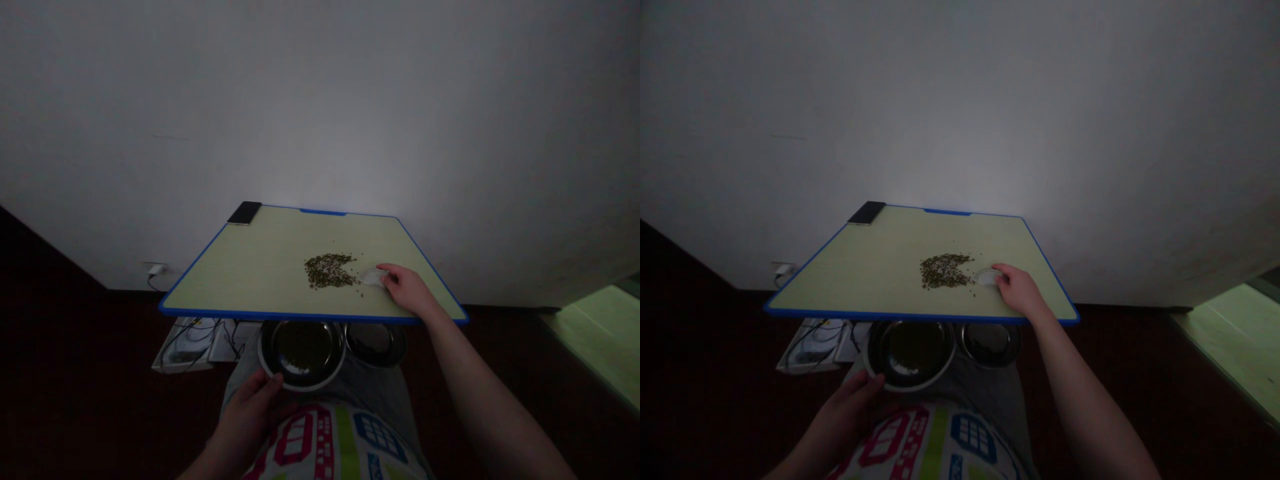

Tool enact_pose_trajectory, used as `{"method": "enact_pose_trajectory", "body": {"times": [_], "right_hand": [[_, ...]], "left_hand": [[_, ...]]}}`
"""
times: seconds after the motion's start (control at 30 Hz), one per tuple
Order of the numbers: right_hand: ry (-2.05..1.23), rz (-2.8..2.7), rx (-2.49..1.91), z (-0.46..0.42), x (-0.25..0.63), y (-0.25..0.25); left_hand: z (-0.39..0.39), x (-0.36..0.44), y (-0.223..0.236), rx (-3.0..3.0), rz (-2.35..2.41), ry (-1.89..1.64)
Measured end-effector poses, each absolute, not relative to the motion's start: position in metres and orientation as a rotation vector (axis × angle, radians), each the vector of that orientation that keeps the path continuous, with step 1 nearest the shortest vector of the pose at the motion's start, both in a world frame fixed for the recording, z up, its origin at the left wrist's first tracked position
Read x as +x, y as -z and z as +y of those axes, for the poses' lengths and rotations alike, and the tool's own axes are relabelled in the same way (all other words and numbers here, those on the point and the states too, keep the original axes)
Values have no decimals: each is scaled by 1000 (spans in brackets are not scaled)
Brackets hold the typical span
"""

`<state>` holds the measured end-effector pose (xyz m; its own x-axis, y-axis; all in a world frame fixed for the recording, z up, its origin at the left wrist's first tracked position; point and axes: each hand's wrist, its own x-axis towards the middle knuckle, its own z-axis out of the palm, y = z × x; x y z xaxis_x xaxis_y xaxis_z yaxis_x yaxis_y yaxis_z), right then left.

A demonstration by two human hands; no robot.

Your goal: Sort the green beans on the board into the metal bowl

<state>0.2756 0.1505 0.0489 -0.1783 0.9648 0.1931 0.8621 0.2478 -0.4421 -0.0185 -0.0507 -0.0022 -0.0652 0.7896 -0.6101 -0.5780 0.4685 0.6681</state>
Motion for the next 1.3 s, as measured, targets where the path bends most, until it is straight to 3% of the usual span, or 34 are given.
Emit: {"method": "enact_pose_trajectory", "body": {"times": [0.43,1.3], "right_hand": [[-402,-2108,-1553,147,292,-41],[-214,-2039,-1594,138,275,-41]], "left_hand": [[-51,-20,12,213,1196,-1142],[-51,-18,8,219,1201,-1145]]}}
